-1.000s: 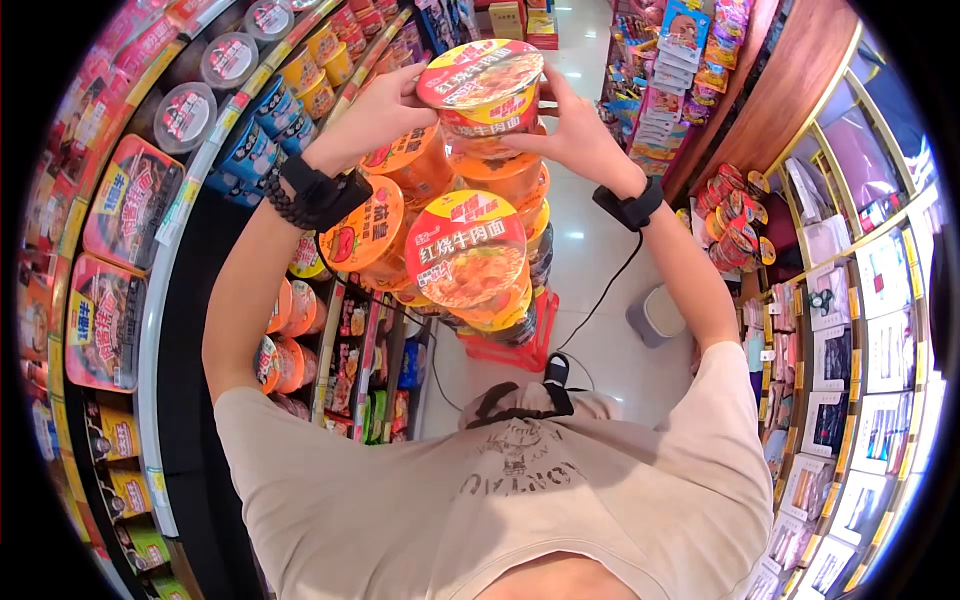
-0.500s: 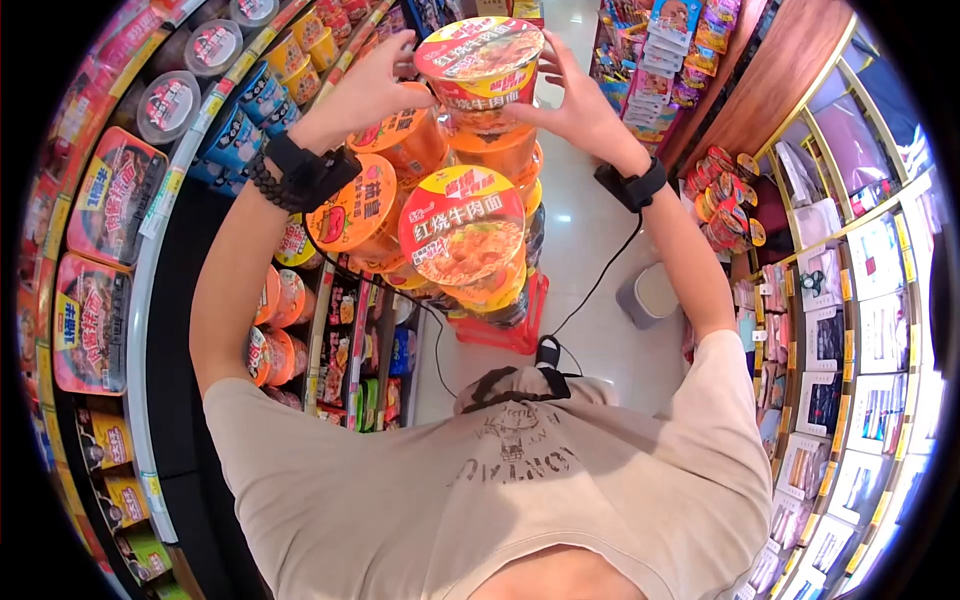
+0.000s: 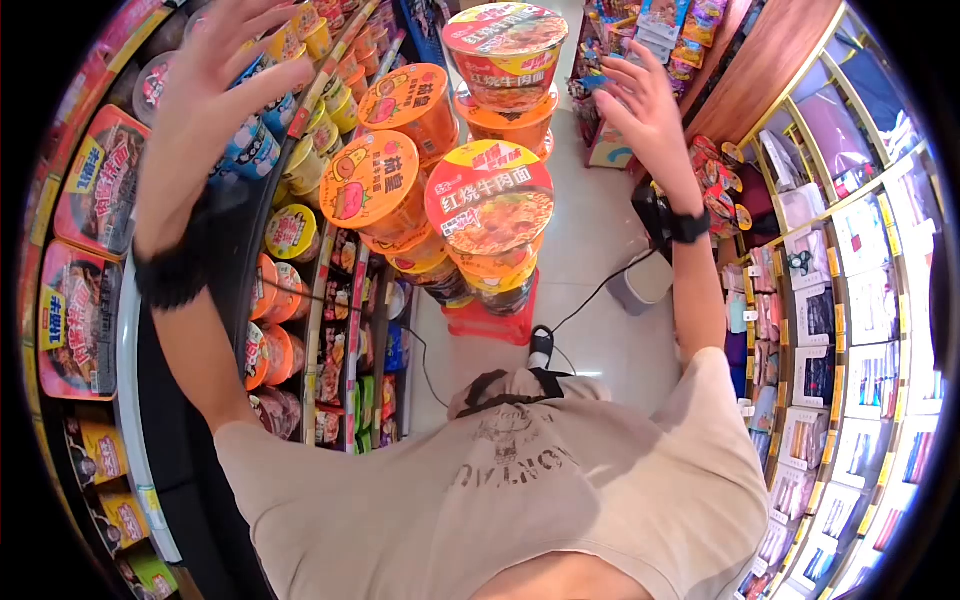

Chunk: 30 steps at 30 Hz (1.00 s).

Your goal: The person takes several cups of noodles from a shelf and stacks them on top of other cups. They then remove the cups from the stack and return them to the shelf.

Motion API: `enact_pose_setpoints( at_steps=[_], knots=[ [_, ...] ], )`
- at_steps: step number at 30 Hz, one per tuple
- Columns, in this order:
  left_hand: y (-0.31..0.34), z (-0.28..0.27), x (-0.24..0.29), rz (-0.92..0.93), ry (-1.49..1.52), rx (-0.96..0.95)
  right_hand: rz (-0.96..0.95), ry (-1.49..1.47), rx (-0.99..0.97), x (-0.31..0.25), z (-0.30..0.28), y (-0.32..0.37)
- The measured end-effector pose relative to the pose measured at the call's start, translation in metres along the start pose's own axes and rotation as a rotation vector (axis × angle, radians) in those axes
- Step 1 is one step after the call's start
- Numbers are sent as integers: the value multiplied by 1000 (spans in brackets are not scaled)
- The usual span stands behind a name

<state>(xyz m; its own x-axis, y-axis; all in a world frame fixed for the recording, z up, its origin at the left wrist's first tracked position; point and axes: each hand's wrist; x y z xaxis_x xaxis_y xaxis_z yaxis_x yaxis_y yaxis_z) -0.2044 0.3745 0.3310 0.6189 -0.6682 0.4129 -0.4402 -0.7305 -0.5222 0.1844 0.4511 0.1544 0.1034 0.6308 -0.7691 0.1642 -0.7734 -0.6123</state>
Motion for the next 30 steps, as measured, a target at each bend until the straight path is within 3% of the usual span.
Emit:
enact_pose_setpoints(
  at_steps=[3, 5, 7, 8, 9, 11, 13, 15, 20, 30],
  knots=[
    [65, -25, 36, -34, 121, 179, -20, -83, 166, -41, -5, 47],
    [125, -17, 41, 97, 215, 402, 17, -91, 190, -65, -6, 90],
    [181, -11, 31, 291, 344, 139, 120, -24, 222, -85, 1, 141],
    [192, 15, 33, 405, 552, 133, 176, -1, 220, -91, 6, 167],
    [208, 31, 29, 402, 644, 11, 231, 24, 217, -96, 13, 191],
    [242, 55, 32, 152, 572, -182, 387, 80, 267, -113, 39, 232],
    [277, 85, 36, -170, 560, -257, 697, -79, 194, -122, 55, 271],
    [310, 113, 41, -335, 507, -318, 796, -1, 36, -133, 78, 285],
    [377, 154, 86, -442, 591, -193, 496, 14, -259, -152, 148, 302],
    [495, 141, 187, -537, 329, 8, 346, -154, -633, -218, 233, 404]
  ],
)
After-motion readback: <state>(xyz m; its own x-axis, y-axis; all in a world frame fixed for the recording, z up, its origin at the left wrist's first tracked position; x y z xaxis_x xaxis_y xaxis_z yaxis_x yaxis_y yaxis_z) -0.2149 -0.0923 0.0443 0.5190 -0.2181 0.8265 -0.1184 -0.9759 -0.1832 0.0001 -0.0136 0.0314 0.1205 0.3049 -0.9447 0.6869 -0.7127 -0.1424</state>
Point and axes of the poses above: each hand's wrist, its own y-axis away from the middle knuckle, its own z-axis out of the palm, x = y × z, and after that the axes turned 3 degrees about -x, right-handed
